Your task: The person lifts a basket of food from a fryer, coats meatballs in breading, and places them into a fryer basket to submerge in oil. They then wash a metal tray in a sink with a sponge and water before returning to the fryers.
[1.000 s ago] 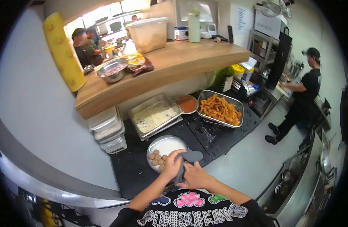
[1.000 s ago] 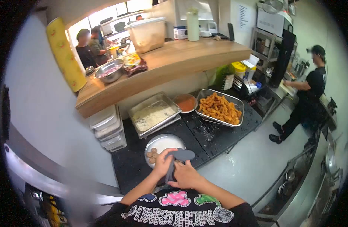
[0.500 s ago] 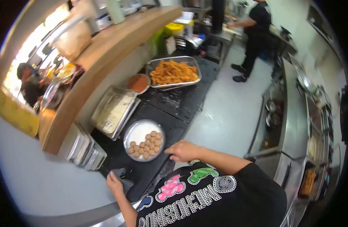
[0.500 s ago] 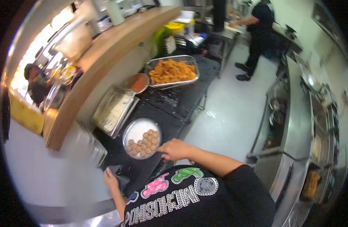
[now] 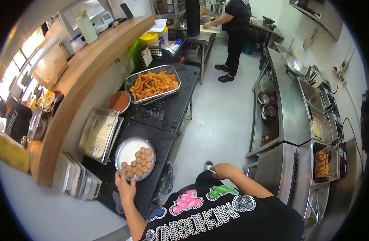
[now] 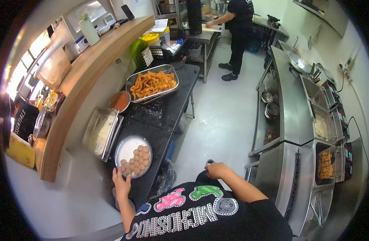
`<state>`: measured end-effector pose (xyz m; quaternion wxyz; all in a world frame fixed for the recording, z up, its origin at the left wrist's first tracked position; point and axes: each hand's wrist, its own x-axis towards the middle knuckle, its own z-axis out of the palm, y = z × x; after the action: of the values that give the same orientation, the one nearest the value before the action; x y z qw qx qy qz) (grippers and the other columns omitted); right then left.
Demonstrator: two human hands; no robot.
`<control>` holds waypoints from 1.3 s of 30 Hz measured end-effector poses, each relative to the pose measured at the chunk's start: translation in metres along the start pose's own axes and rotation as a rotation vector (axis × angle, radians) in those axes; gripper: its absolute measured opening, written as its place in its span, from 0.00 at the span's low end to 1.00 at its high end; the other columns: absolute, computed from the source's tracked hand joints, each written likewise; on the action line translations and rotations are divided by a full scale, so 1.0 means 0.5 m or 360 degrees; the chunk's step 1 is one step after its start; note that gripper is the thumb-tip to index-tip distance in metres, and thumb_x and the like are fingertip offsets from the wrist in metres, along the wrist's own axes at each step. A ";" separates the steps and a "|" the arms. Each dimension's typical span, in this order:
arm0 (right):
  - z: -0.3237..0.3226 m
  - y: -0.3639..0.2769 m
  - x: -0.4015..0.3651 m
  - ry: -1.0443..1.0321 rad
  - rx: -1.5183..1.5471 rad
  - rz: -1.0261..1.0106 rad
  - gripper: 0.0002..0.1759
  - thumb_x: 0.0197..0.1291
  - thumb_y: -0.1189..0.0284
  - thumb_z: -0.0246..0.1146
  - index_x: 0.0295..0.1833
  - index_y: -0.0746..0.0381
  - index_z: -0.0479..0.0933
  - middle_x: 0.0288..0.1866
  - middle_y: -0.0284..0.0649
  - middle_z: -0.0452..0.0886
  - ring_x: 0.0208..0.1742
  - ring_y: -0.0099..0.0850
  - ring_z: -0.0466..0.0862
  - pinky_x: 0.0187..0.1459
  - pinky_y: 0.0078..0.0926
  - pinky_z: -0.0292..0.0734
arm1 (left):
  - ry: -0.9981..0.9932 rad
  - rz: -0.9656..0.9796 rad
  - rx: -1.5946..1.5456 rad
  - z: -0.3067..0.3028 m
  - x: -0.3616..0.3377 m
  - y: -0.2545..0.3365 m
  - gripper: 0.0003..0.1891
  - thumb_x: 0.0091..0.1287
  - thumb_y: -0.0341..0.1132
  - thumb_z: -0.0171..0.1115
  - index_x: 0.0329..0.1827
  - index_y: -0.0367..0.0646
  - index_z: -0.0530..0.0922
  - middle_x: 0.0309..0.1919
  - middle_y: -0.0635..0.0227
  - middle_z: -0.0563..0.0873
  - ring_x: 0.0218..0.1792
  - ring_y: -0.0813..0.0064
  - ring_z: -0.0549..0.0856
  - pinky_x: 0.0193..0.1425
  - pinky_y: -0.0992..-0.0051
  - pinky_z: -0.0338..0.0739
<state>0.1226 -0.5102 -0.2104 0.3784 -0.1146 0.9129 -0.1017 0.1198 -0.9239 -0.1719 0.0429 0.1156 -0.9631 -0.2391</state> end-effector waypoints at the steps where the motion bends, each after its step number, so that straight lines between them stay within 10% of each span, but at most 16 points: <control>1: -0.003 0.009 0.001 0.0024 0.0011 -0.0021 0.25 0.55 0.60 0.57 0.59 0.56 0.70 0.48 0.47 0.79 0.50 0.45 0.78 0.49 0.42 0.74 | -0.0019 0.0112 -0.0044 0.005 0.006 0.025 0.31 0.53 0.32 0.65 0.63 0.42 0.67 0.67 0.45 0.57 0.67 0.47 0.57 0.69 0.59 0.54; 7: -0.032 0.087 0.037 0.0196 0.0056 -0.0181 0.25 0.57 0.59 0.55 0.59 0.57 0.69 0.49 0.48 0.78 0.51 0.46 0.77 0.51 0.43 0.73 | -0.0047 0.0568 -0.0094 0.113 0.011 0.139 0.29 0.53 0.33 0.66 0.60 0.43 0.70 0.66 0.44 0.59 0.65 0.45 0.60 0.68 0.59 0.54; 15: -0.132 0.277 0.020 0.0256 0.0015 0.0023 0.24 0.57 0.58 0.56 0.59 0.56 0.70 0.50 0.48 0.78 0.52 0.44 0.78 0.50 0.43 0.74 | -0.0739 0.0451 -0.0282 0.278 0.038 0.271 0.24 0.57 0.41 0.63 0.56 0.42 0.73 0.54 0.51 0.76 0.56 0.55 0.75 0.61 0.66 0.67; 23: -0.145 0.459 -0.024 0.0429 0.0222 0.0170 0.24 0.55 0.62 0.59 0.56 0.60 0.72 0.47 0.52 0.79 0.51 0.48 0.77 0.51 0.42 0.73 | -0.1199 -0.0129 -0.0009 0.600 0.019 0.142 0.24 0.59 0.47 0.58 0.54 0.41 0.76 0.51 0.53 0.79 0.54 0.54 0.77 0.59 0.65 0.69; 26: -0.129 0.505 -0.058 0.0495 0.0358 0.0200 0.22 0.55 0.65 0.59 0.55 0.62 0.72 0.46 0.53 0.79 0.49 0.49 0.78 0.51 0.41 0.73 | -0.1862 0.0149 0.0857 0.713 -0.002 0.044 0.25 0.61 0.52 0.53 0.51 0.40 0.78 0.50 0.54 0.80 0.55 0.55 0.77 0.60 0.65 0.68; 36: 0.003 0.606 -0.074 0.0447 0.0655 0.0487 0.26 0.54 0.59 0.58 0.58 0.58 0.71 0.52 0.50 0.77 0.54 0.46 0.76 0.54 0.42 0.71 | -0.1489 -0.0019 0.0206 0.720 0.185 0.304 0.20 0.58 0.45 0.54 0.48 0.41 0.79 0.45 0.54 0.82 0.47 0.58 0.81 0.52 0.65 0.74; 39: -0.026 0.579 -0.071 0.0413 0.0696 0.0571 0.24 0.55 0.61 0.55 0.57 0.58 0.71 0.53 0.48 0.77 0.54 0.45 0.77 0.53 0.43 0.72 | -0.1274 0.0525 0.0199 0.815 0.285 0.321 0.20 0.58 0.47 0.59 0.48 0.43 0.79 0.40 0.58 0.84 0.44 0.64 0.83 0.50 0.68 0.75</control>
<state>0.0993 -0.2228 -0.2564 0.2862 0.1464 0.9157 -0.2412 -0.1070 -0.6369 -0.4519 -0.3033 -0.1393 -0.9220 -0.1963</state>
